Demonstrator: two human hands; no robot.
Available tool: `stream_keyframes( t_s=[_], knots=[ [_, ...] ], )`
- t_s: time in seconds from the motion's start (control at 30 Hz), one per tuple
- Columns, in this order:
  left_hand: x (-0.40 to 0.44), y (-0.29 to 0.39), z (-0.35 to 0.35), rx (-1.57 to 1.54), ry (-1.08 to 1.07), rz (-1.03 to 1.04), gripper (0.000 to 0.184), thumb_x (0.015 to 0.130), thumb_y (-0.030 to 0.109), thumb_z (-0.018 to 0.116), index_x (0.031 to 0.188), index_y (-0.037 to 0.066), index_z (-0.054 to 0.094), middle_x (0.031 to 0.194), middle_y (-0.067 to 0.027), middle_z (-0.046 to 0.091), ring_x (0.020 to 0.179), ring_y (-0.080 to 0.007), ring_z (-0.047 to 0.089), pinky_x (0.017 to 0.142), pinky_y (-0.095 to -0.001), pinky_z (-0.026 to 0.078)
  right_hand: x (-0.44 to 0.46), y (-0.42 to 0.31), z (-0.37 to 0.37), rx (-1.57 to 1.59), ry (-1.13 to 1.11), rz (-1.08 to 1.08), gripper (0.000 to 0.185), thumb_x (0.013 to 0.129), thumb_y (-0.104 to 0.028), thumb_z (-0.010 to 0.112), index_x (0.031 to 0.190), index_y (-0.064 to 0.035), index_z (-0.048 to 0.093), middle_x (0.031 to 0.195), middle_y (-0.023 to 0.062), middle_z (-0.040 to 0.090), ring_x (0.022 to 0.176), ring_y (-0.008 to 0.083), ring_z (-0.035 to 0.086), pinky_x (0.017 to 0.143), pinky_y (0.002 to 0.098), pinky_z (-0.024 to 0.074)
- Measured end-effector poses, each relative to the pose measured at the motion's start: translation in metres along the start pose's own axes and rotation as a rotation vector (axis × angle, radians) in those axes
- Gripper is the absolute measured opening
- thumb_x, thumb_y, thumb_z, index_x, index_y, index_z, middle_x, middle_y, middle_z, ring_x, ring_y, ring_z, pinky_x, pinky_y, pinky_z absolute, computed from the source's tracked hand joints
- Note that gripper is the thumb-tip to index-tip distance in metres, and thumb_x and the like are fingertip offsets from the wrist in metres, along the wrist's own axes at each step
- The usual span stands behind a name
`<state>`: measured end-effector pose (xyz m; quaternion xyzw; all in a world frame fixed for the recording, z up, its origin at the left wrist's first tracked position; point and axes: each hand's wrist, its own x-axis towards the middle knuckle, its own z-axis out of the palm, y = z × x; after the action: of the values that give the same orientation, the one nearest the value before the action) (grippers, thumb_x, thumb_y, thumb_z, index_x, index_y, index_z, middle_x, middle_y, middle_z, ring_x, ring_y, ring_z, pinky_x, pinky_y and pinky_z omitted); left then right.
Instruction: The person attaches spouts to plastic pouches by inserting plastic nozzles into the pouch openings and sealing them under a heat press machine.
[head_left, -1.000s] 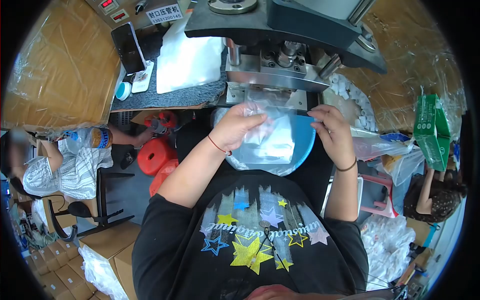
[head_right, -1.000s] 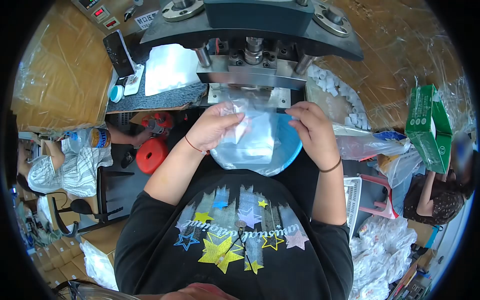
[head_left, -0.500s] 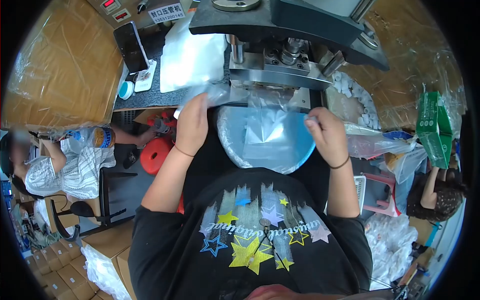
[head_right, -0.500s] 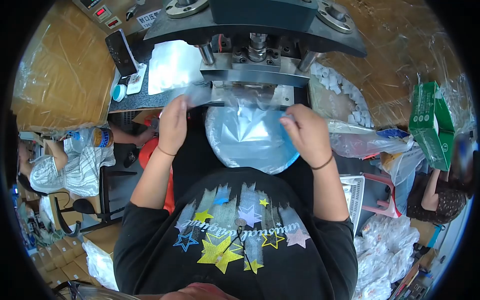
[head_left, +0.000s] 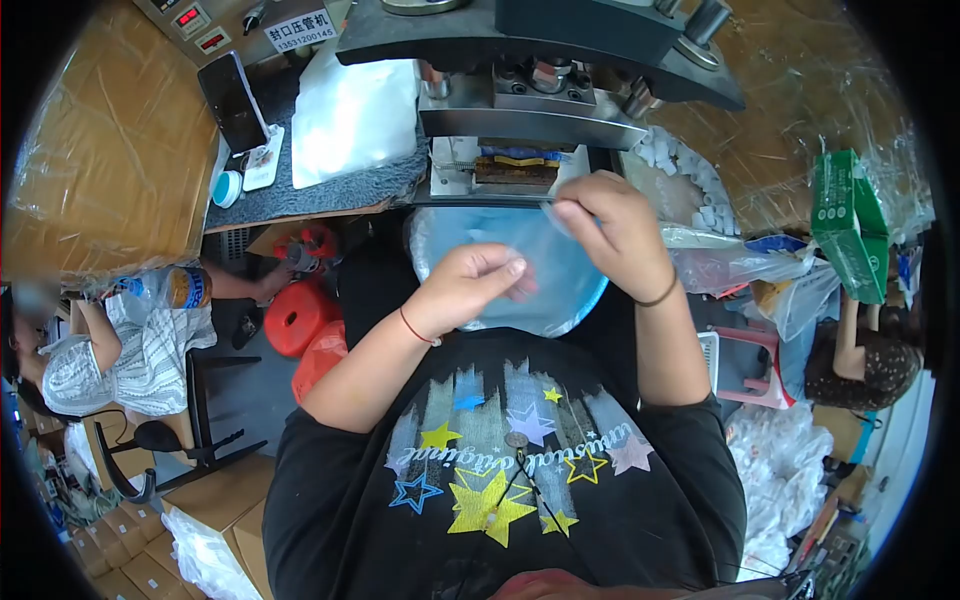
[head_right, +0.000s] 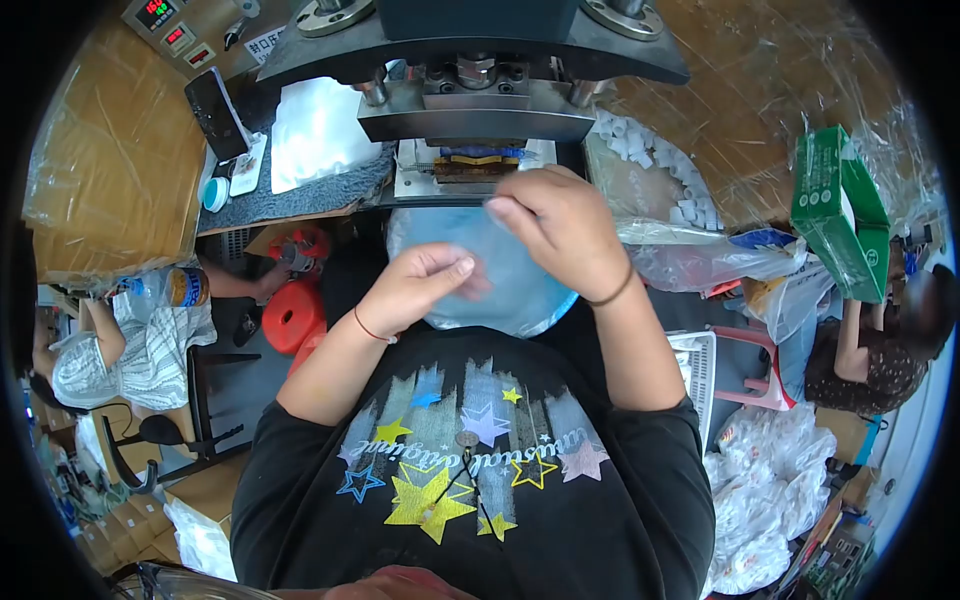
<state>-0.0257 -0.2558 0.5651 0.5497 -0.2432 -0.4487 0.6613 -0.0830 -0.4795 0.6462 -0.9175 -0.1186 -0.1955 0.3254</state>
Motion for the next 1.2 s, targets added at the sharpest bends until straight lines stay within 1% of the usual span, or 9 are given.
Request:
stream_keyframes(
  t_s=[0.13, 0.4, 0.6, 0.73, 0.8, 0.9, 1.1, 1.13, 1.2],
  knots=[
    [0.0, -0.002, 0.015, -0.217, -0.158, -0.195, 0.031, 0.104, 0.025, 0.06, 0.119, -0.002, 0.065, 0.109, -0.0146, 0.073, 0.094, -0.0218, 0.072, 0.084, -0.0334, 0.058, -0.01, 0.008, -0.019, 0.11, -0.299, 0.063, 0.019, 0.099, -0.02, 0.061, 0.102, -0.0031, 0.068, 0.098, 0.0166, 0.07, 0.093, 0.0352, 0.066, 0.082, 0.0426, 0.0522],
    [0.027, 0.003, -0.023, -0.285, -0.017, -0.126, 0.017, 0.094, 0.007, 0.066, 0.108, -0.003, 0.069, 0.095, -0.0121, 0.072, 0.095, -0.0201, 0.073, 0.08, -0.0303, 0.058, -0.036, 0.118, -0.045, -0.77, -0.07, 0.287, 0.036, 0.09, -0.015, 0.069, 0.124, -0.0101, 0.064, 0.132, 0.019, 0.06, 0.108, 0.0422, 0.063, 0.091, 0.0486, 0.0522],
    [0.047, 0.007, -0.049, -0.324, 0.01, -0.088, 0.029, 0.092, 0.009, 0.071, 0.116, -0.004, 0.062, 0.103, -0.0124, 0.07, 0.095, -0.0187, 0.069, 0.082, -0.0313, 0.057, -0.04, 0.128, -0.029, -0.605, 0.037, 0.452, 0.036, 0.087, -0.012, 0.071, 0.121, -0.0115, 0.061, 0.118, 0.0168, 0.058, 0.107, 0.0422, 0.06, 0.086, 0.0479, 0.0517],
    [0.04, 0.018, -0.071, 0.19, 0.68, 0.318, 0.028, 0.1, 0.016, 0.064, 0.115, 0.0, 0.046, 0.098, -0.0089, 0.061, 0.084, -0.0159, 0.066, 0.071, -0.0304, 0.057, -0.041, 0.122, -0.03, -0.586, 0.069, 0.487, 0.027, 0.086, -0.014, 0.072, 0.112, -0.0114, 0.067, 0.114, 0.0161, 0.06, 0.106, 0.0406, 0.06, 0.088, 0.0482, 0.051],
    [0.03, 0.04, -0.108, 1.126, 1.065, 0.681, 0.051, 0.097, 0.021, 0.064, 0.135, -0.005, 0.043, 0.126, -0.0291, 0.055, 0.121, -0.039, 0.057, 0.1, -0.047, 0.046, -0.041, 0.124, -0.032, -0.695, 0.101, 0.256, 0.026, 0.084, -0.016, 0.073, 0.11, -0.0128, 0.069, 0.114, 0.0143, 0.06, 0.104, 0.0395, 0.062, 0.087, 0.0469, 0.0517],
    [0.014, 0.019, -0.143, 1.765, 0.723, 0.219, 0.056, 0.096, 0.018, 0.063, 0.146, 0.002, 0.045, 0.151, -0.0278, 0.042, 0.14, -0.0459, 0.041, 0.111, -0.0553, 0.035, -0.036, 0.11, -0.04, -0.761, 0.05, 0.163, 0.027, 0.083, -0.015, 0.073, 0.109, -0.0121, 0.071, 0.114, 0.0142, 0.062, 0.104, 0.0374, 0.062, 0.089, 0.0455, 0.0505],
    [-0.027, 0.001, -0.114, 1.305, 0.783, 0.4, 0.033, 0.1, 0.013, 0.056, 0.132, 0.004, 0.059, 0.122, -0.0226, 0.066, 0.115, -0.0401, 0.062, 0.097, -0.0452, 0.048, -0.059, 0.116, -0.041, -0.49, 0.349, 0.175, 0.028, 0.083, -0.01, 0.07, 0.11, -0.0018, 0.068, 0.102, 0.0153, 0.066, 0.091, 0.0323, 0.063, 0.081, 0.0413, 0.0504],
    [-0.029, 0.01, -0.101, 1.065, 0.822, 0.464, 0.023, 0.101, 0.01, 0.056, 0.12, 0.002, 0.064, 0.099, -0.0202, 0.071, 0.097, -0.0379, 0.068, 0.085, -0.0389, 0.053, -0.063, 0.107, -0.04, -0.424, 0.397, 0.177, 0.026, 0.085, -0.009, 0.069, 0.109, 0.0001, 0.067, 0.098, 0.015, 0.066, 0.088, 0.0297, 0.064, 0.079, 0.0395, 0.0506],
    [-0.032, 0.006, -0.096, 0.684, 0.657, 0.322, 0.019, 0.102, 0.014, 0.06, 0.109, -0.002, 0.066, 0.091, -0.0096, 0.072, 0.086, -0.0201, 0.069, 0.081, -0.0308, 0.053, -0.058, 0.078, -0.031, -0.197, 0.364, 0.287, 0.02, 0.092, -0.011, 0.066, 0.109, 0.0003, 0.066, 0.093, 0.011, 0.064, 0.083, 0.0221, 0.061, 0.076, 0.0346, 0.0499]
  ],
)
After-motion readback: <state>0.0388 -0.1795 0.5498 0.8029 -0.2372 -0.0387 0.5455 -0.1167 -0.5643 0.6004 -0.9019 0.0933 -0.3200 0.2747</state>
